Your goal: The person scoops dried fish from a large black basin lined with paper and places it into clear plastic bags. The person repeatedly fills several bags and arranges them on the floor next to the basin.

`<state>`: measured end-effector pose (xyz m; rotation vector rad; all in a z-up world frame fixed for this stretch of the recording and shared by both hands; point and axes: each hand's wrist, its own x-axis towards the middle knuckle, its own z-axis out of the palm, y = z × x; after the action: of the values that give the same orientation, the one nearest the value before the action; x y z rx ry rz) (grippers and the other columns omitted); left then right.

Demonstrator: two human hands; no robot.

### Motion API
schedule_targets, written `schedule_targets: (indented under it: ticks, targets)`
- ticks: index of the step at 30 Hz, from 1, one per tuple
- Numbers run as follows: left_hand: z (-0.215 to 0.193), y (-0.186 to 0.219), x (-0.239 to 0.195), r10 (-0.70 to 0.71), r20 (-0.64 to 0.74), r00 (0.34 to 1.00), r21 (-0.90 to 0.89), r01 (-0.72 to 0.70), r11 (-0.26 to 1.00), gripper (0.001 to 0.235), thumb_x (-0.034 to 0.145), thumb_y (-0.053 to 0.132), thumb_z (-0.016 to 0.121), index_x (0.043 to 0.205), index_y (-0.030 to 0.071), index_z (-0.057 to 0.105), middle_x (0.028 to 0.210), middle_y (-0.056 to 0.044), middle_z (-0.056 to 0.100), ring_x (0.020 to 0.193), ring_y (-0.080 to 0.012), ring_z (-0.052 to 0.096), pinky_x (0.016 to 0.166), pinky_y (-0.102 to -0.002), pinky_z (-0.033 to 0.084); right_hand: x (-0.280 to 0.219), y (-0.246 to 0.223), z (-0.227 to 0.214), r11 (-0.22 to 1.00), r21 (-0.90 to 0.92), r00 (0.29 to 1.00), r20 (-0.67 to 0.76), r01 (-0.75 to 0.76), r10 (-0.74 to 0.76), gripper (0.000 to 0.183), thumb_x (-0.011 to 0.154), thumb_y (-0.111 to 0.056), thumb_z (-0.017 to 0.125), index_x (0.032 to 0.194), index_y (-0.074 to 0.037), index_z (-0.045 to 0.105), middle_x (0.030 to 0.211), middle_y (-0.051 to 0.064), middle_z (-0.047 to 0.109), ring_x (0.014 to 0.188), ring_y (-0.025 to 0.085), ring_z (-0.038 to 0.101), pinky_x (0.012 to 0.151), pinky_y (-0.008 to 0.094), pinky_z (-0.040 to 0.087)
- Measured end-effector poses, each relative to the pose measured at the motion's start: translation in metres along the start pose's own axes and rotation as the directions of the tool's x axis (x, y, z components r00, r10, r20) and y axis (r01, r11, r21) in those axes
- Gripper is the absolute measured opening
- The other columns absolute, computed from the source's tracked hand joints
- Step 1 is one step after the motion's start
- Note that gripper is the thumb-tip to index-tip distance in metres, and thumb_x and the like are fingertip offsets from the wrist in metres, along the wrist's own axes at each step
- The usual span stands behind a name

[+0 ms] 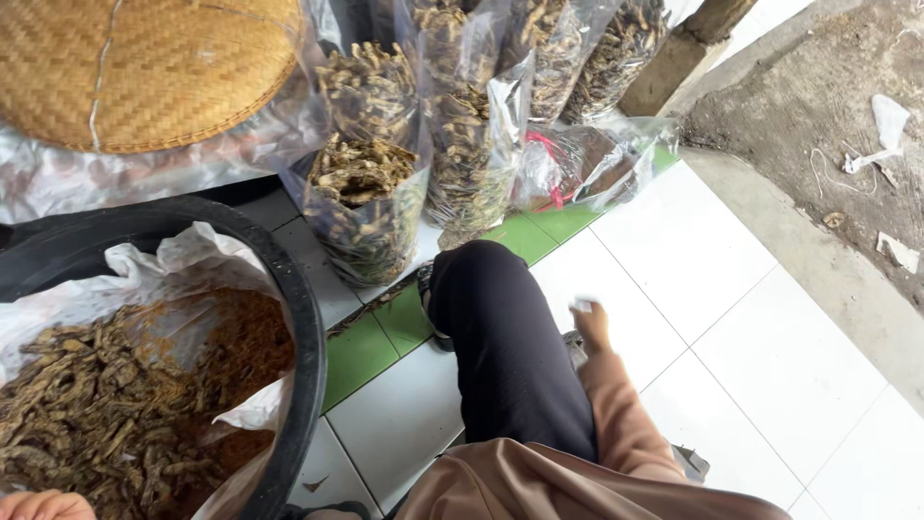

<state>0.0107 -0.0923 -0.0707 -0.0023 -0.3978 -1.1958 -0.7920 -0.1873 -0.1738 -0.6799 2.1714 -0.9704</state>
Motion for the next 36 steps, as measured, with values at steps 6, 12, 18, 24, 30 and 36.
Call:
schedule_targets:
  ticks: [6, 12, 18, 24, 30, 36]
  targets:
    - [0.046, -0.029, 0.002, -0.082, -0.406, 0.91, 0.336, 0.232, 0.913, 0.018, 0.115, 0.025, 0.048, 0.109, 0.019, 0.063, 0.095, 0.007, 0.071, 0.083, -0.006, 0.067, 0.074, -0.024, 0.055, 0.021, 0.046, -0.04, 0.993, -0.081, 0.97, -0.221, 0.084, -0.1, 0.019, 0.087, -0.014, 0.069, 0.102, -0.003, 0.075, 0.092, 0.014, 0.075, 0.087, 0.026, 0.071, 0.08, 0.037, 0.054]
    - [0.117, -0.168, 0.031, 0.298, -0.532, 0.793, 0.797, 0.349, 0.494, 0.009, 0.11, 0.017, 0.063, 0.118, 0.013, 0.063, 0.098, 0.006, 0.06, 0.081, -0.0039, 0.052, 0.073, -0.021, 0.044, 0.07, -0.139, -0.019, 0.836, 0.218, 0.858, -0.235, 0.504, -0.456, 0.021, 0.096, -0.017, 0.074, 0.105, 0.001, 0.067, 0.097, 0.008, 0.07, 0.086, 0.016, 0.068, 0.075, 0.025, 0.052]
    - [0.184, -0.293, 0.161, 0.027, -0.215, 0.976, 0.969, 0.21, 0.127, 0.017, 0.106, 0.017, 0.063, 0.121, 0.009, 0.065, 0.1, 0.002, 0.064, 0.079, -0.0059, 0.052, 0.068, -0.023, 0.041, -0.027, -0.341, 0.049, 0.351, 0.664, 0.453, 0.021, 0.66, -0.891, 0.017, 0.101, 0.003, 0.062, 0.116, -0.003, 0.057, 0.122, 0.005, 0.061, 0.1, 0.01, 0.064, 0.087, 0.025, 0.056]
    - [0.187, -0.406, 0.321, -0.004, 0.257, 0.966, 0.96, -0.256, -0.11, 0.014, 0.103, 0.009, 0.067, 0.115, 0.003, 0.067, 0.108, -0.007, 0.072, 0.096, -0.0141, 0.069, 0.085, -0.029, 0.055, -0.091, -0.418, 0.139, 0.318, 0.926, 0.609, 0.134, 0.203, -0.781, 0.014, 0.101, 0.001, 0.062, 0.113, -0.006, 0.058, 0.107, 0.003, 0.063, 0.093, 0.01, 0.062, 0.08, 0.023, 0.052]
    - [0.177, -0.449, 0.368, -0.047, 0.195, 0.98, 0.974, -0.199, -0.107, 0.012, 0.103, 0.009, 0.065, 0.113, 0.003, 0.067, 0.108, -0.005, 0.072, 0.093, -0.014, 0.067, 0.084, -0.028, 0.054, -0.094, -0.382, 0.192, 0.577, 0.804, 0.714, 0.319, 0.143, -0.623, 0.012, 0.099, 0.0, 0.064, 0.109, -0.005, 0.058, 0.096, 0.003, 0.06, 0.082, 0.009, 0.054, 0.07, 0.023, 0.046]
    - [0.194, -0.422, 0.333, -0.069, 0.185, 0.98, 0.974, -0.192, -0.12, 0.016, 0.104, 0.01, 0.064, 0.118, 0.002, 0.066, 0.106, -0.004, 0.071, 0.09, -0.0099, 0.063, 0.082, -0.026, 0.052, -0.066, -0.4, 0.215, 0.499, 0.665, 0.481, 0.232, 0.556, -0.845, 0.012, 0.097, 0.001, 0.067, 0.106, -0.002, 0.059, 0.105, 0.005, 0.055, 0.086, 0.011, 0.059, 0.077, 0.025, 0.052]
